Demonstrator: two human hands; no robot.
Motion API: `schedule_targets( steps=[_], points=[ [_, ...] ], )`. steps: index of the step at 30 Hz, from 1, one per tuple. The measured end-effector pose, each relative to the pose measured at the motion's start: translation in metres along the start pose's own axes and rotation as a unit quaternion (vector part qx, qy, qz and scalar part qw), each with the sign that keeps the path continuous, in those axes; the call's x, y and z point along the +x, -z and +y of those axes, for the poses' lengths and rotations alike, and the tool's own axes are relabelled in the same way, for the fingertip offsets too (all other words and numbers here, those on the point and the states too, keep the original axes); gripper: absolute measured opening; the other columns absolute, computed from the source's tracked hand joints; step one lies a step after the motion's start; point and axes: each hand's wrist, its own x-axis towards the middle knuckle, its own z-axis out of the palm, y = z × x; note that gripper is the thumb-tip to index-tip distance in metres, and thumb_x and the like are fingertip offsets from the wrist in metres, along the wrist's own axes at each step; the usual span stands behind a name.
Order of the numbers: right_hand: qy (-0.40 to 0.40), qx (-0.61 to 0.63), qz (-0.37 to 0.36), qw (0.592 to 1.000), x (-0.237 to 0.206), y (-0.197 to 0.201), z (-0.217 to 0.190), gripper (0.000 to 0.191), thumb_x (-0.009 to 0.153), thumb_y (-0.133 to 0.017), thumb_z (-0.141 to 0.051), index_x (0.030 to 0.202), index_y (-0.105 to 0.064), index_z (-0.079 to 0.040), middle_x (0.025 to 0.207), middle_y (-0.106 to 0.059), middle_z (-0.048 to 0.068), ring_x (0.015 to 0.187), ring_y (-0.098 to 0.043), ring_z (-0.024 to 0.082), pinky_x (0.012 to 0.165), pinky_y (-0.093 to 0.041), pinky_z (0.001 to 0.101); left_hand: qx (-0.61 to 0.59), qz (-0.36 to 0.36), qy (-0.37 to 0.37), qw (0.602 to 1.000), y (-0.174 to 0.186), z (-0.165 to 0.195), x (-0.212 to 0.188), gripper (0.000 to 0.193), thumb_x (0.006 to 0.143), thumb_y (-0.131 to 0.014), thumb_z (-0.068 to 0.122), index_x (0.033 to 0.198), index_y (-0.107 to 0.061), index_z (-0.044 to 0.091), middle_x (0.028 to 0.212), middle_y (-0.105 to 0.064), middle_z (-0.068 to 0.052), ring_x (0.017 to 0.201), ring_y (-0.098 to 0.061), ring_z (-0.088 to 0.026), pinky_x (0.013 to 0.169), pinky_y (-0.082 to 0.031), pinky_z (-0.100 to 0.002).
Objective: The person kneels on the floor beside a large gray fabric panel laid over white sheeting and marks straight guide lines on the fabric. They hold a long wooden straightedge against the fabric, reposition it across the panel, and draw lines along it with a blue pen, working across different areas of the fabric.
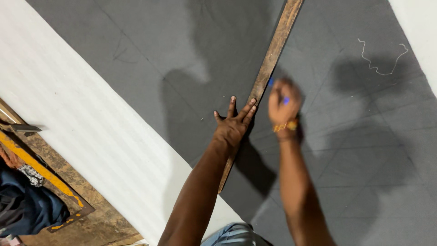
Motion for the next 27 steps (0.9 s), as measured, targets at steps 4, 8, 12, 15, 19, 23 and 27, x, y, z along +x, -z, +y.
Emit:
schedule_targets(
  steps=[4,8,12,15,19,23,27],
  points=[
    [-0.102,-0.006,-0.053,0.993,-0.058,0.007,-0.031,0.008,0.094,-0.059,-0.003,0.095,-0.067,-0.001,0.092,-0.070,0.016,0.084,-0.069,0.033,0.078,-0.057,0.0425,-0.008,0.079,-0.009,0.997,-0.006,-0.003,0.005,0.108,0.089,-0.071,0.005,0.165,0.004,0.025,0.167,0.026,0.013,0.155,0.014,-0.043,0.109,-0.022,-0.080],
    [-0.142,-0.025,-0.031,0.989,-0.094,-0.001,-0.028,0.012,0.101,-0.060,-0.005,0.107,-0.068,0.002,0.102,-0.070,0.019,0.093,-0.067,0.037,0.084,-0.055,0.0434,-0.013,0.072,-0.004,0.997,-0.014,-0.004,0.011,0.106,0.089,-0.070,0.006,0.166,0.001,0.026,0.168,0.024,0.015,0.157,0.013,-0.041,0.112,-0.021,-0.079],
    [-0.155,-0.007,-0.068,0.985,-0.189,0.003,-0.069,0.018,0.101,-0.058,-0.013,0.110,-0.067,-0.001,0.102,-0.069,0.020,0.093,-0.066,0.037,0.085,-0.055,0.0447,-0.019,0.096,-0.006,0.995,-0.018,-0.005,0.013,0.103,0.091,-0.067,0.004,0.164,0.002,0.027,0.166,0.026,0.015,0.155,0.012,-0.040,0.112,-0.022,-0.077],
    [-0.180,-0.035,-0.147,0.972,-0.252,0.013,-0.098,0.021,0.098,-0.060,-0.017,0.108,-0.071,-0.003,0.102,-0.071,0.019,0.094,-0.067,0.038,0.086,-0.055,0.0455,0.008,0.092,-0.005,0.996,-0.019,-0.007,0.015,0.103,0.092,-0.063,-0.004,0.165,0.002,0.029,0.167,0.026,0.015,0.154,0.012,-0.041,0.110,-0.024,-0.077],
    [-0.254,-0.002,-0.094,0.963,-0.255,0.030,-0.098,0.028,0.103,-0.055,-0.018,0.120,-0.068,0.000,0.114,-0.072,0.017,0.105,-0.069,0.037,0.096,-0.055,0.0457,-0.014,0.074,-0.003,0.997,-0.018,-0.005,0.014,0.106,0.090,-0.065,-0.003,0.165,0.002,0.029,0.167,0.025,0.016,0.155,0.013,-0.040,0.113,-0.022,-0.076],
    [-0.171,-0.097,-0.024,0.980,-0.201,0.029,-0.068,0.035,0.111,-0.050,-0.016,0.133,-0.060,0.009,0.137,-0.060,0.025,0.125,-0.058,0.045,0.108,-0.047,0.0518,-0.014,0.068,-0.007,0.998,-0.014,-0.002,0.008,0.109,0.087,-0.068,-0.001,0.165,0.002,0.028,0.167,0.024,0.015,0.155,0.014,-0.040,0.112,-0.020,-0.077],
    [-0.076,-0.204,-0.023,0.976,-0.185,0.009,-0.057,0.028,0.105,-0.057,-0.014,0.125,-0.066,0.003,0.132,-0.061,0.021,0.120,-0.058,0.042,0.105,-0.047,0.0526,-0.041,0.073,-0.005,0.997,-0.015,-0.005,0.010,0.107,0.087,-0.070,0.004,0.165,-0.001,0.028,0.168,0.018,0.016,0.158,0.013,-0.039,0.112,-0.019,-0.080]
  ],
)
